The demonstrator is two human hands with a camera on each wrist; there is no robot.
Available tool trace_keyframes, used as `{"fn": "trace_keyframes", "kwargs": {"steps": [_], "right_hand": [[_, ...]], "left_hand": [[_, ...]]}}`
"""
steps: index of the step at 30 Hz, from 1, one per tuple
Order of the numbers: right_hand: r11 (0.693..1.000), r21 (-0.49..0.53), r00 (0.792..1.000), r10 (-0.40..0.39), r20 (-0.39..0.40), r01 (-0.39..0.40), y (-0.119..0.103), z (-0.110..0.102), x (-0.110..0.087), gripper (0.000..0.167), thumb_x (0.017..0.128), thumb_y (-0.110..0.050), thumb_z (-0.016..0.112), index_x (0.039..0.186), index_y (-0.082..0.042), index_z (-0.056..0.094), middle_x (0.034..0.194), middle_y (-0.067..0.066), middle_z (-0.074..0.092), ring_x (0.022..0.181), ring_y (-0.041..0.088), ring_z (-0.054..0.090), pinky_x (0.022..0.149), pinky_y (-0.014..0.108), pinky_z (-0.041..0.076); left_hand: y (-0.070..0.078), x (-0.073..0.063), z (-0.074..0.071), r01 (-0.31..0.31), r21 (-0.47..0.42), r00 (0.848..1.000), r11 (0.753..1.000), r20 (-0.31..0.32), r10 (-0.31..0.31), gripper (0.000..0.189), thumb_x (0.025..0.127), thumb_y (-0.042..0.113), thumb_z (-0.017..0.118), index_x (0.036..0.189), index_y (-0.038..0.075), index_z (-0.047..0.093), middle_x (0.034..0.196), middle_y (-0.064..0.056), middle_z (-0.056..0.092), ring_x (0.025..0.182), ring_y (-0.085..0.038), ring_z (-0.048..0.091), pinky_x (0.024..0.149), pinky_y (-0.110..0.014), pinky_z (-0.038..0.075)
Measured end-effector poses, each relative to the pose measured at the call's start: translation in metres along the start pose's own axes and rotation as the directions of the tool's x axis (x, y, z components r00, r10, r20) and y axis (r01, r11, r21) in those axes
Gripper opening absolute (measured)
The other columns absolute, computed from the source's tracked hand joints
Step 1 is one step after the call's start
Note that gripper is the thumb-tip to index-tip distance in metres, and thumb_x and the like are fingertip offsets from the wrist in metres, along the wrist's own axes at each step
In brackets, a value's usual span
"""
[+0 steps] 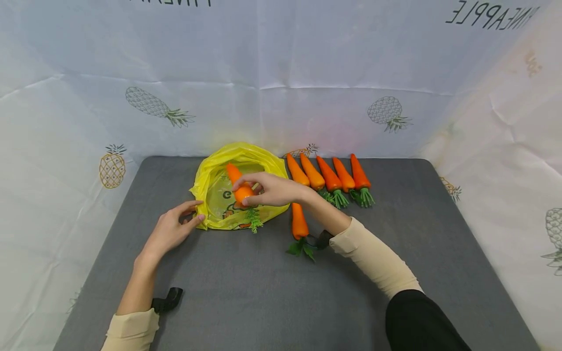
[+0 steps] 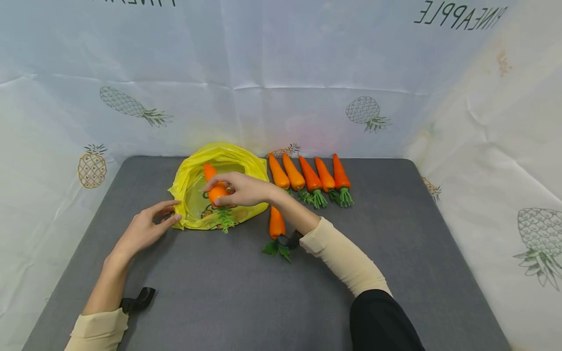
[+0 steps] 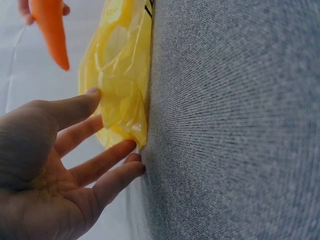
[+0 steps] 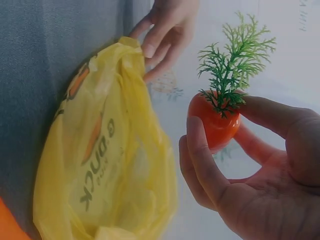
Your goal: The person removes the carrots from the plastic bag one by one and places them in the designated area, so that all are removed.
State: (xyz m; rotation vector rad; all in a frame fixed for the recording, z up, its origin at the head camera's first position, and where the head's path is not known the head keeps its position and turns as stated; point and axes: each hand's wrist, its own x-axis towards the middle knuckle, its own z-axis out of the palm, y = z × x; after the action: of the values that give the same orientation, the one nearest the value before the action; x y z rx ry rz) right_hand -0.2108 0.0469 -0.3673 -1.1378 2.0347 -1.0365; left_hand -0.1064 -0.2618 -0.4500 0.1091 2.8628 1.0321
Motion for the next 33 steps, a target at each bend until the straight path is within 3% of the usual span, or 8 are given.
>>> {"fn": "trace_keyframes", "kwargs": {"steps": [7, 10, 16, 23, 29, 33], "right_hand": [[1.0, -0.011, 0.997, -0.011, -0.072, 0.01, -0.006, -0.009, -0.031, 0.037, 0.11, -0.014, 0.065, 0.146, -0.011, 0.062, 0.15, 0.009, 0.064, 0.129, 0.023, 0.064, 0.119, 0.045, 0.053], [1.0, -0.007, 0.994, -0.003, -0.111, 0.002, -0.006, -0.013, -0.045, 0.037, 0.109, -0.016, 0.067, 0.146, -0.012, 0.062, 0.147, 0.006, 0.065, 0.123, 0.022, 0.065, 0.115, 0.044, 0.056], [0.999, 0.02, 0.985, 0.041, -0.168, -0.038, -0.005, -0.019, -0.074, 0.039, 0.108, -0.018, 0.069, 0.147, -0.016, 0.062, 0.143, 0.005, 0.065, 0.103, 0.025, 0.063, 0.09, 0.04, 0.06], [0.994, 0.027, 0.963, 0.109, -0.245, -0.106, 0.004, -0.024, -0.107, 0.039, 0.108, -0.021, 0.071, 0.146, -0.021, 0.062, 0.133, 0.001, 0.067, 0.107, 0.027, 0.062, 0.099, 0.044, 0.058], [0.993, 0.042, 0.955, 0.119, -0.27, -0.112, 0.013, -0.026, -0.132, 0.04, 0.108, -0.018, 0.07, 0.147, -0.018, 0.061, 0.136, 0.006, 0.067, 0.102, 0.03, 0.064, 0.088, 0.032, 0.059], [0.989, 0.054, 0.95, 0.145, -0.278, -0.135, 0.018, -0.022, -0.147, 0.042, 0.107, -0.018, 0.071, 0.148, -0.018, 0.061, 0.141, 0.007, 0.065, 0.109, 0.031, 0.065, 0.091, 0.032, 0.062]], "left_hand": [[0.0, 0.0, 0.001, 0.001, 0.003, 1.0, 1.0, -0.005, -0.001, 0.054, 0.11, 0.031, 0.068, 0.156, 0.005, 0.057, 0.149, -0.033, 0.064, 0.134, -0.053, 0.064, 0.102, -0.068, 0.056], [0.0, 0.001, 0.001, 0.003, 0.004, 1.0, 1.0, -0.004, -0.003, 0.054, 0.11, 0.03, 0.068, 0.156, 0.004, 0.057, 0.149, -0.033, 0.063, 0.134, -0.053, 0.064, 0.102, -0.068, 0.056], [0.0, 0.001, 0.001, 0.01, 0.004, 1.0, 1.0, -0.003, -0.01, 0.055, 0.109, 0.031, 0.068, 0.156, 0.004, 0.057, 0.149, -0.033, 0.063, 0.134, -0.053, 0.064, 0.101, -0.067, 0.057], [0.0, 0.0, 0.001, 0.015, 0.005, 1.0, 1.0, -0.001, -0.015, 0.055, 0.11, 0.031, 0.067, 0.156, 0.005, 0.056, 0.15, -0.033, 0.063, 0.134, -0.052, 0.064, 0.102, -0.067, 0.056], [-0.001, 0.001, 0.002, 0.014, 0.001, 1.0, 1.0, -0.004, -0.014, 0.055, 0.11, 0.032, 0.067, 0.156, 0.005, 0.057, 0.15, -0.033, 0.063, 0.135, -0.052, 0.063, 0.103, -0.068, 0.055], [-0.001, 0.001, 0.002, 0.014, 0.0, 1.0, 1.0, -0.003, -0.014, 0.054, 0.11, 0.032, 0.067, 0.156, 0.005, 0.057, 0.151, -0.033, 0.062, 0.136, -0.052, 0.063, 0.104, -0.068, 0.055]]}}
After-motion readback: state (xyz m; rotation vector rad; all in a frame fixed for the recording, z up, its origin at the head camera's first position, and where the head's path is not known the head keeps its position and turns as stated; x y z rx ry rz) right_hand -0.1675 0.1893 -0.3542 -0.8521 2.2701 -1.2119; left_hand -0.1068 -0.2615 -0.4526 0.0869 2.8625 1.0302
